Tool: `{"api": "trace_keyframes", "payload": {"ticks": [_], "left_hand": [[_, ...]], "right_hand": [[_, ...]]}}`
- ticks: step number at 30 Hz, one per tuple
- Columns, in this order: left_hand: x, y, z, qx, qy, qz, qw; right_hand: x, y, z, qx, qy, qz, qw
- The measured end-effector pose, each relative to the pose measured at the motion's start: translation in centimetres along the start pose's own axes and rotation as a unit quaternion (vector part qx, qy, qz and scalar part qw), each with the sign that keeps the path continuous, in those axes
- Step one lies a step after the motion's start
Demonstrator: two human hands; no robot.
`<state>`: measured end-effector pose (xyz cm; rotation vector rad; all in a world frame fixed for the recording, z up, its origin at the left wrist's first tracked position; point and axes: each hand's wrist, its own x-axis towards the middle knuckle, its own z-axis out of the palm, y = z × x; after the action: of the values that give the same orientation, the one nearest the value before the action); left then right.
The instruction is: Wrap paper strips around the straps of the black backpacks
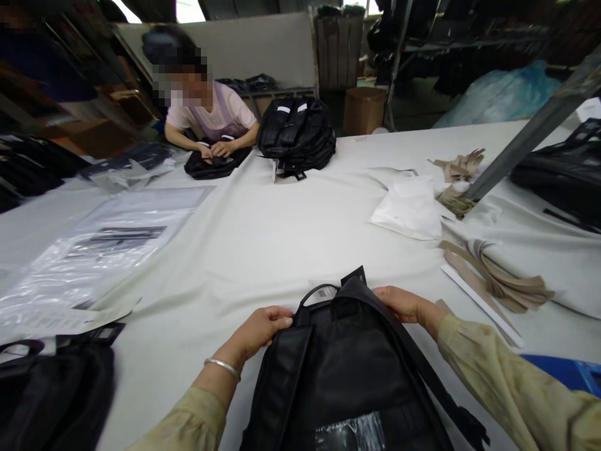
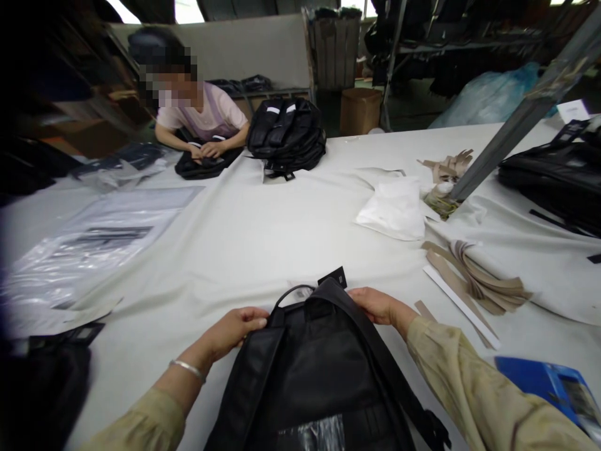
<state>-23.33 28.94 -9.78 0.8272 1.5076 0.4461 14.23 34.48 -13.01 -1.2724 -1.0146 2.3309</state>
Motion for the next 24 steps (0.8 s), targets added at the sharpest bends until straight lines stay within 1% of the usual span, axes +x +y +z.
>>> {"api": "trace_keyframes", "payload": {"ticks": [2, 4, 5, 7, 9, 10, 12, 15, 19, 21, 24], "left_hand": [[0.0, 0.3, 0.4, 0.069, -0.004, 0.033, 0.997], [0.3, 0.6, 1.0, 0.141, -0.003, 0.07, 0.988], [0.6, 0.6, 1.3, 0.176, 0.008, 0.091, 0.98], [1.1, 0.8, 2.0, 0.235, 0.048, 0.134, 0.962], [1.5, 0.9, 2.7, 0.26, 0.077, 0.17, 0.947], [1.6, 1.0, 3.1, 0.26, 0.081, 0.183, 0.945], [1.3, 1.3, 3.6, 0.252, 0.069, 0.202, 0.944], [0.1, 1.8, 4.0, 0.23, 0.037, 0.228, 0.945], [-1.9, 2.0, 3.5, 0.207, -0.011, 0.248, 0.946], [-2.5, 1.9, 3.1, 0.228, -0.005, 0.233, 0.945], [-3.1, 1.5, 2.7, 0.289, 0.035, 0.192, 0.937]], "right_hand": [[0.4, -0.2, -0.1, -0.068, 0.002, 0.014, 0.998], [0.9, -0.4, 0.1, -0.158, -0.016, 0.007, 0.987], [1.1, -0.6, 0.3, -0.203, -0.027, -0.014, 0.979], [1.6, -1.1, 0.9, -0.279, -0.029, -0.085, 0.956], [2.0, -1.7, 1.8, -0.33, -0.021, -0.152, 0.931], [2.2, -2.0, 2.2, -0.346, -0.024, -0.174, 0.922], [2.4, -2.5, 2.9, -0.362, -0.054, -0.198, 0.909], [1.8, -2.9, 3.6, -0.361, -0.093, -0.221, 0.901], [0.1, -2.8, 4.1, -0.341, -0.081, -0.246, 0.904], [-0.5, -2.4, 4.2, -0.333, -0.069, -0.246, 0.908], [-0.6, -1.9, 4.1, -0.339, -0.047, -0.235, 0.91]]}}
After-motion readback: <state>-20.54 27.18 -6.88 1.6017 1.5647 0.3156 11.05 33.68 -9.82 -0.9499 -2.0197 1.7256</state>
